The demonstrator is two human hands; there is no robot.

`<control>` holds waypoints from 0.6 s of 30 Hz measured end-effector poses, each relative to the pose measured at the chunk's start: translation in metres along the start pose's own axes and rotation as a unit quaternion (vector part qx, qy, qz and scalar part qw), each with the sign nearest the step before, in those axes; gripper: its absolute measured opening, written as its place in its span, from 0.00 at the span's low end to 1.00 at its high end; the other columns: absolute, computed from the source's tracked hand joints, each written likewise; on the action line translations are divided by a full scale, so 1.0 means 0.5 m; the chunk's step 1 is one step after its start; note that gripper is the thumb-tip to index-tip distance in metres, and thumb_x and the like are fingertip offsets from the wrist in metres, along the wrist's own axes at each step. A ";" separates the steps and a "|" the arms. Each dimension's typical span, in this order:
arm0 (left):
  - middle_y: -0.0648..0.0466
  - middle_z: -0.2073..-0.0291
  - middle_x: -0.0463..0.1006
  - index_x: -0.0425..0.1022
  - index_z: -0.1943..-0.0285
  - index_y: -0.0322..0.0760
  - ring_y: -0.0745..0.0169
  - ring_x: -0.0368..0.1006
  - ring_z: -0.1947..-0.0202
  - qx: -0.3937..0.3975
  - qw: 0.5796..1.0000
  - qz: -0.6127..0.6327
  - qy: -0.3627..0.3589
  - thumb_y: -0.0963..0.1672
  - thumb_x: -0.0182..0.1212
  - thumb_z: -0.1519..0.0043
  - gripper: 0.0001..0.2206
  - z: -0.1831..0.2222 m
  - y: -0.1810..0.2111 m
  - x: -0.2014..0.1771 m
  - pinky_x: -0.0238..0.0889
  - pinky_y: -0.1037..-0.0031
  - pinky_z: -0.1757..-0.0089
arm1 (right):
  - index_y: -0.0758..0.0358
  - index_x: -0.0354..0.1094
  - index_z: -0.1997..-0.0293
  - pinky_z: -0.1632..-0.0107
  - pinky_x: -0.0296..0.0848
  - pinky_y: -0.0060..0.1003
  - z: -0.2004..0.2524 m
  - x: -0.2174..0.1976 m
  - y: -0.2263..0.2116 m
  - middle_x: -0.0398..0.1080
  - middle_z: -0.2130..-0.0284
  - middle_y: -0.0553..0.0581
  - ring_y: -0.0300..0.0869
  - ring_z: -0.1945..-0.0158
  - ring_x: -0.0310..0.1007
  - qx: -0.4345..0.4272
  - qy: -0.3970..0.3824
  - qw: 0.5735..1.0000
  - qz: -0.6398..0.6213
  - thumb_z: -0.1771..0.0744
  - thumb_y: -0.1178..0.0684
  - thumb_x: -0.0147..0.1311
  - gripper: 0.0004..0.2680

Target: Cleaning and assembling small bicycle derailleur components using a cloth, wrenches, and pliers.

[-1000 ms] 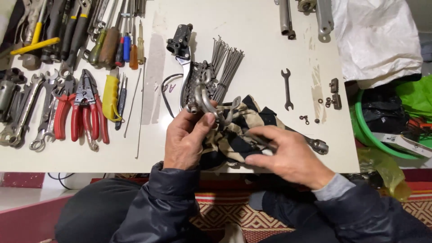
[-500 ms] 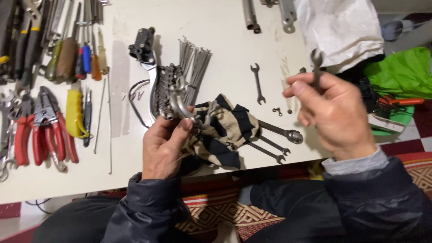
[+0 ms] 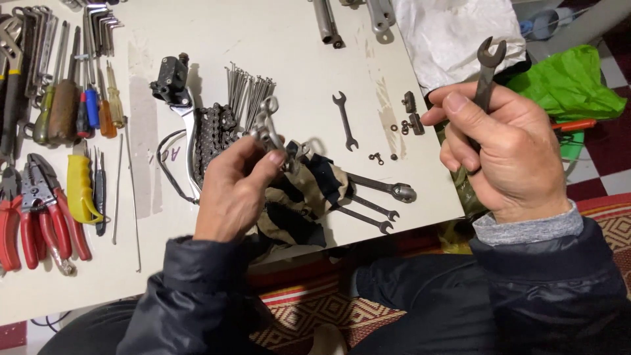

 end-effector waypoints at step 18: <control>0.48 0.77 0.79 0.80 0.73 0.39 0.49 0.74 0.77 0.293 0.744 -0.587 -0.125 0.40 0.56 0.41 0.09 -0.236 -0.030 0.200 0.65 0.60 0.61 | 0.67 0.70 0.50 0.75 0.61 0.23 0.011 -0.011 -0.008 0.75 0.59 0.61 0.28 0.82 0.55 -0.004 0.003 1.000 0.030 0.29 0.58 0.49 0.06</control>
Point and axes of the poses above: each hand's wrist, its own z-axis away from the middle knuckle, its own x-axis out of the palm, y = z × x, the point moved 2 cm from there along -z, towards the middle knuckle
